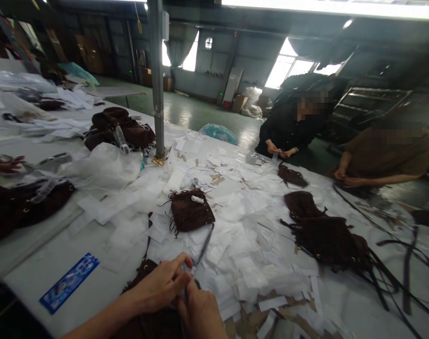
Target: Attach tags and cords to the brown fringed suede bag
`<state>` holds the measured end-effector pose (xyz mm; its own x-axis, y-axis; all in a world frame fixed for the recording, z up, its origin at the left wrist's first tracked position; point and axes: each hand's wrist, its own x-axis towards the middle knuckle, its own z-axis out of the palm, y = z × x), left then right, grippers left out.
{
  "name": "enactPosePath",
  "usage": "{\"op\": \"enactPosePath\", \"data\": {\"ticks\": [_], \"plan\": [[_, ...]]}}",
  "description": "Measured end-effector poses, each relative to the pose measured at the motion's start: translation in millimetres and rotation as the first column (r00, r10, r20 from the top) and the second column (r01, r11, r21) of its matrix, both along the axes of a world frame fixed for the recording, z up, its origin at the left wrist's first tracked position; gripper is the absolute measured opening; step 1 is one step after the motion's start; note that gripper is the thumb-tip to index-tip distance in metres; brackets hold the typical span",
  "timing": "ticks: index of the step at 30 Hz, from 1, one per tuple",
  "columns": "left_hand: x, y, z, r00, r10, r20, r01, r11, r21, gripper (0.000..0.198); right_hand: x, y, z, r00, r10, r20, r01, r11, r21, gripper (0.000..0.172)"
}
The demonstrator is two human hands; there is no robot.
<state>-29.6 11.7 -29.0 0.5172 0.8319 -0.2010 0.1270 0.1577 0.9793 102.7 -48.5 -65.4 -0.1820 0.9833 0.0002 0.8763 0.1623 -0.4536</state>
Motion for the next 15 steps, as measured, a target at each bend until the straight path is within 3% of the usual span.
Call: {"op": "enactPosePath", "data": {"ticks": [2,3,5,7,9,10,11,13,15], "plan": [[-5,1,6.6,0.996,-0.046,-0.072,0.052,0.995,0.086,0.025,0,4,7.4,0.999,0.05,-0.007,-0.05,0.998,-0.024,0.016],[-4,2,8.5,0.999,0.017,-0.044,-0.014,0.997,0.07,0.026,-1,6,12.1,0.998,0.037,-0.049,-0.038,0.999,-0.028,0.016],[4,2,8.9,0.963,0.255,0.086,-0.25,0.966,-0.072,0.032,-4,8,19.8,0.986,-0.035,-0.163,0.031,0.999,-0.028,0.013],[14,3,5.5,0.838,0.512,0.19,-0.447,0.843,-0.298,0.036,-8,9,21.2,0.959,-0.092,-0.268,0.09,0.996,-0.022,0.01],[20,4,1.3,0.732,0.643,0.224,-0.503,0.732,-0.46,0.037,-9,8,15.3,0.933,-0.124,-0.337,0.13,0.991,-0.005,0.012],[20,5,0.2,0.73,0.642,0.234,-0.483,0.727,-0.487,0.037,-9,8,11.0,0.931,-0.138,-0.339,0.148,0.989,0.005,0.013],[19,6,0.2,0.769,0.589,0.246,-0.441,0.769,-0.462,0.038,-7,8,6.9,0.941,-0.138,-0.308,0.149,0.989,0.011,0.014],[10,8,4.6,0.913,0.343,0.22,-0.282,0.921,-0.267,0.039,-1,9,3.3,0.98,-0.092,-0.176,0.096,0.995,0.013,0.011],[1,10,14.0,0.996,0.052,0.077,-0.052,0.999,-0.008,0.035,4,13,9.2,0.998,0.015,-0.068,-0.015,1.0,0.003,0.012]]}}
